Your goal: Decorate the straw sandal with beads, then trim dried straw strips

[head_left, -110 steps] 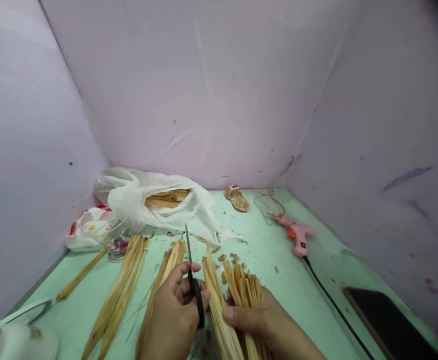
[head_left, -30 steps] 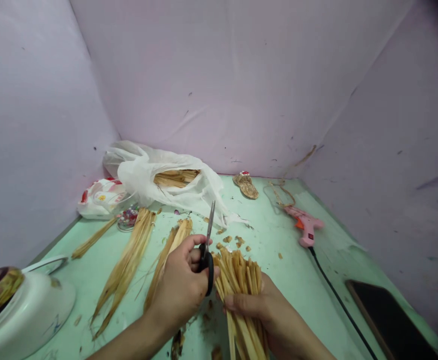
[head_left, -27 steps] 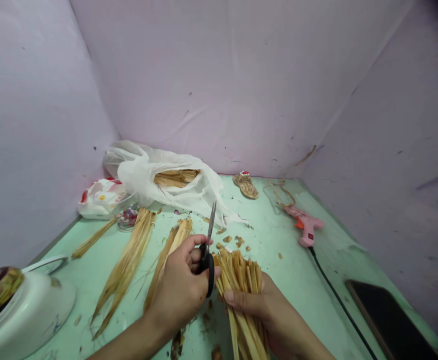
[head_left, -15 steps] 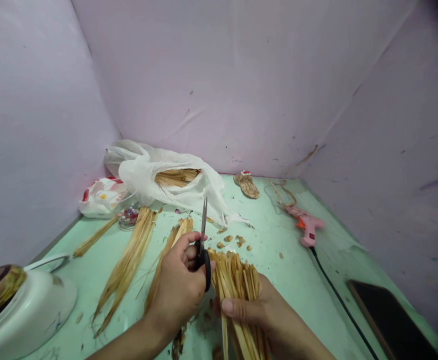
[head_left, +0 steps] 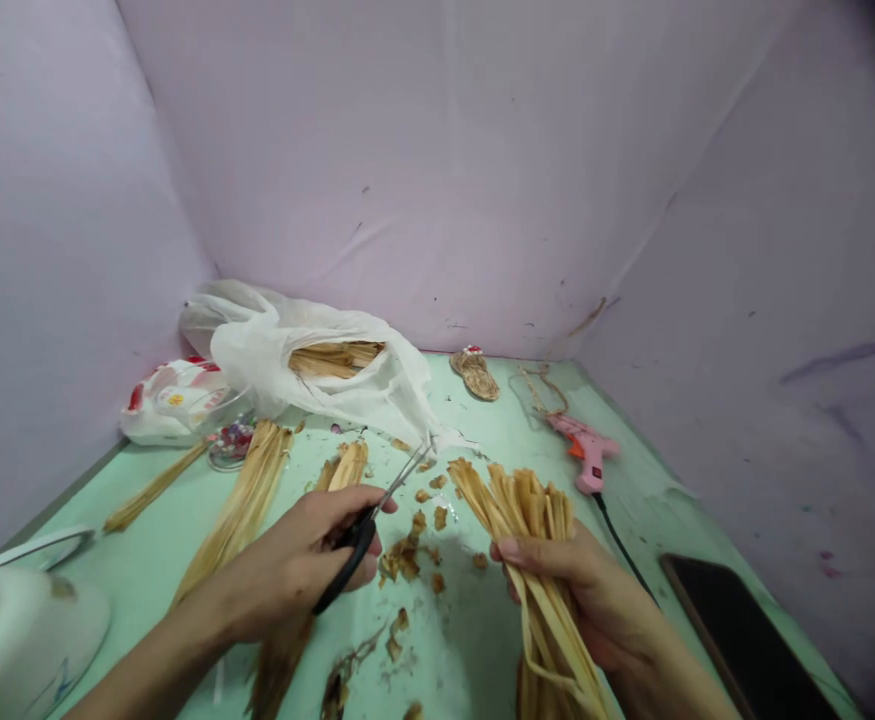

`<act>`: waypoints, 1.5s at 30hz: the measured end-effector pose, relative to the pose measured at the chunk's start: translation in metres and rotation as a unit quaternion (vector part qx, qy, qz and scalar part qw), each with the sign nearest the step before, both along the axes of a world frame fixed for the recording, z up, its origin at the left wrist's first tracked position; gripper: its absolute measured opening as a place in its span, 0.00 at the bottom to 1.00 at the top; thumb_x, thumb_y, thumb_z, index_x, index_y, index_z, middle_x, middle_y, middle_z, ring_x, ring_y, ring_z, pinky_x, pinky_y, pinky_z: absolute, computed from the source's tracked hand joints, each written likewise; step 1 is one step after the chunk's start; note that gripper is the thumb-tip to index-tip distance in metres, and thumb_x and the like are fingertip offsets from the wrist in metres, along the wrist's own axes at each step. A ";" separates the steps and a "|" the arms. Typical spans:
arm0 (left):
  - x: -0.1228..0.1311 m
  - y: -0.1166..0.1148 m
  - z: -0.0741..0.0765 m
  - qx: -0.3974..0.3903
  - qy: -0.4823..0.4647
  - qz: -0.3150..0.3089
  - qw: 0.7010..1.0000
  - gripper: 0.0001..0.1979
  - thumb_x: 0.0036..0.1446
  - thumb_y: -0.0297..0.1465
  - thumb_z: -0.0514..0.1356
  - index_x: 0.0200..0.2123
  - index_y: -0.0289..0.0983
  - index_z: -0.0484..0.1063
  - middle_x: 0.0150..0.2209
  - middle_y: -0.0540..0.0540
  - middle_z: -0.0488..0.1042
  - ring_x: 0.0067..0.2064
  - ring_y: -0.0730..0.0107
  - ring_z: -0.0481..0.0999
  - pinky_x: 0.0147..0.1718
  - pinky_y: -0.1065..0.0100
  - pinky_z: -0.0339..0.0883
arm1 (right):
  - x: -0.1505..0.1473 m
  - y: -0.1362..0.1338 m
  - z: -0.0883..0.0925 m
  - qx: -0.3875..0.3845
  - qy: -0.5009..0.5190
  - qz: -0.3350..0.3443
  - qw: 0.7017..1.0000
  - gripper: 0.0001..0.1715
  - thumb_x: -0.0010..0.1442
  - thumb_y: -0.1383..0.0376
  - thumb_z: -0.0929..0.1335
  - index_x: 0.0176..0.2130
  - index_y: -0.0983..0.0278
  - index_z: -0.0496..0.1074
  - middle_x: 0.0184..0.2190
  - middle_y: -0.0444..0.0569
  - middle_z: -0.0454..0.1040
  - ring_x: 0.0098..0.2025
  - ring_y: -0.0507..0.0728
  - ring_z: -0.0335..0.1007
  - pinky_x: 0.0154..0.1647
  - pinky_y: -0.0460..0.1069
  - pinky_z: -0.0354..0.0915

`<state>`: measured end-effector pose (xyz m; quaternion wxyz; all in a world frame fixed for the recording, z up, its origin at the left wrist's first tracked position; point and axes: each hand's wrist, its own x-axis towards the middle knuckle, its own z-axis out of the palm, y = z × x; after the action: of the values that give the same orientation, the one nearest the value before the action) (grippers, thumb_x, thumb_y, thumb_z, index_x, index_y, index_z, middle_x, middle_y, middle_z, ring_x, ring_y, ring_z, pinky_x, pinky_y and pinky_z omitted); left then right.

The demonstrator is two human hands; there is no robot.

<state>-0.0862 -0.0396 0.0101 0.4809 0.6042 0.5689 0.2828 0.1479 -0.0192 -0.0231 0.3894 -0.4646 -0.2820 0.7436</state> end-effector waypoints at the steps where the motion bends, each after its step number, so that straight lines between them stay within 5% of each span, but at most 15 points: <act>1: -0.002 0.000 0.002 -0.008 0.008 -0.026 1.000 0.11 0.42 0.29 0.57 0.33 0.38 0.72 0.24 0.52 0.69 0.24 0.72 0.65 0.21 0.75 0.55 | 0.001 0.000 0.001 -0.003 0.001 -0.008 1.000 0.14 0.32 0.70 0.76 0.25 0.67 0.74 0.15 0.42 0.71 0.16 0.47 0.63 0.16 0.41 0.60; 5: 0.004 -0.001 0.005 -0.024 0.039 -0.116 0.992 0.04 0.45 0.28 0.55 0.25 0.38 0.69 0.19 0.56 0.60 0.22 0.75 0.57 0.19 0.76 0.50 | -0.005 -0.004 0.003 0.003 0.020 0.016 1.000 0.11 0.33 0.71 0.76 0.22 0.66 0.74 0.14 0.40 0.69 0.15 0.47 0.62 0.17 0.42 0.61; 11: 0.012 -0.002 -0.004 0.019 0.037 -0.126 0.991 0.04 0.48 0.27 0.52 0.24 0.38 0.64 0.19 0.57 0.53 0.22 0.77 0.52 0.19 0.76 0.47 | -0.014 -0.008 -0.003 0.015 0.041 0.087 0.995 0.21 0.34 0.70 0.74 0.33 0.66 0.75 0.25 0.46 0.75 0.27 0.56 0.70 0.30 0.48 0.66; 20: 0.009 0.001 -0.013 -0.026 -0.024 -0.128 0.991 0.08 0.44 0.25 0.53 0.25 0.35 0.72 0.20 0.55 0.62 0.23 0.76 0.60 0.22 0.76 0.54 | -0.016 -0.009 0.013 0.031 0.025 0.062 0.997 0.12 0.33 0.73 0.74 0.25 0.67 0.76 0.18 0.41 0.73 0.21 0.49 0.64 0.22 0.42 0.60; 24: 0.006 0.002 -0.015 -0.098 -0.044 -0.088 0.990 0.10 0.44 0.26 0.53 0.30 0.34 0.73 0.25 0.51 0.70 0.20 0.77 0.64 0.20 0.76 0.58 | -0.013 -0.008 0.013 0.019 0.006 0.050 0.999 0.14 0.33 0.73 0.73 0.28 0.67 0.76 0.21 0.43 0.74 0.22 0.49 0.65 0.22 0.42 0.61; 28: 0.005 0.005 -0.017 -0.063 -0.041 -0.064 0.995 0.12 0.42 0.27 0.57 0.34 0.35 0.74 0.30 0.47 0.75 0.26 0.74 0.69 0.22 0.76 0.60 | -0.010 -0.006 0.005 0.025 0.003 0.058 0.998 0.12 0.34 0.71 0.74 0.26 0.66 0.74 0.15 0.39 0.69 0.16 0.46 0.57 0.16 0.41 0.55; 33: -0.008 0.014 -0.011 0.002 -0.022 0.082 0.996 0.17 0.40 0.28 0.59 0.38 0.35 0.69 0.24 0.51 0.72 0.23 0.74 0.67 0.23 0.74 0.61 | -0.007 -0.005 -0.005 0.026 -0.024 0.039 0.999 0.13 0.36 0.67 0.75 0.25 0.64 0.72 0.16 0.38 0.67 0.17 0.47 0.59 0.17 0.42 0.57; 38: -0.039 0.019 0.000 0.055 0.066 0.202 0.976 0.19 0.40 0.32 0.60 0.39 0.35 0.68 0.21 0.54 0.69 0.22 0.73 0.65 0.21 0.74 0.58 | -0.004 -0.011 -0.002 0.057 -0.002 0.019 0.998 0.16 0.37 0.65 0.77 0.29 0.62 0.73 0.25 0.43 0.72 0.29 0.53 0.70 0.32 0.47 0.68; 41: -0.052 0.022 -0.002 0.080 0.166 0.188 0.965 0.14 0.40 0.32 0.60 0.35 0.37 0.70 0.21 0.53 0.69 0.23 0.70 0.67 0.22 0.73 0.57 | -0.001 -0.014 0.001 -0.006 0.080 -0.013 0.997 0.15 0.38 0.68 0.76 0.29 0.61 0.72 0.28 0.44 0.74 0.33 0.57 0.73 0.38 0.53 0.69; 45: -0.053 0.030 -0.019 0.088 0.281 0.151 0.944 0.06 0.40 0.29 0.58 0.27 0.39 0.71 0.22 0.52 0.70 0.26 0.67 0.69 0.24 0.72 0.56 | 0.001 -0.009 -0.001 -0.032 0.102 -0.041 0.993 0.17 0.37 0.71 0.77 0.29 0.61 0.73 0.25 0.43 0.74 0.26 0.55 0.71 0.32 0.51 0.70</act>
<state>-0.1396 -0.0100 -0.0087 0.1982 0.6059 0.7384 0.2200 0.1491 -0.0286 -0.0244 0.4315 -0.4093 -0.1976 0.7792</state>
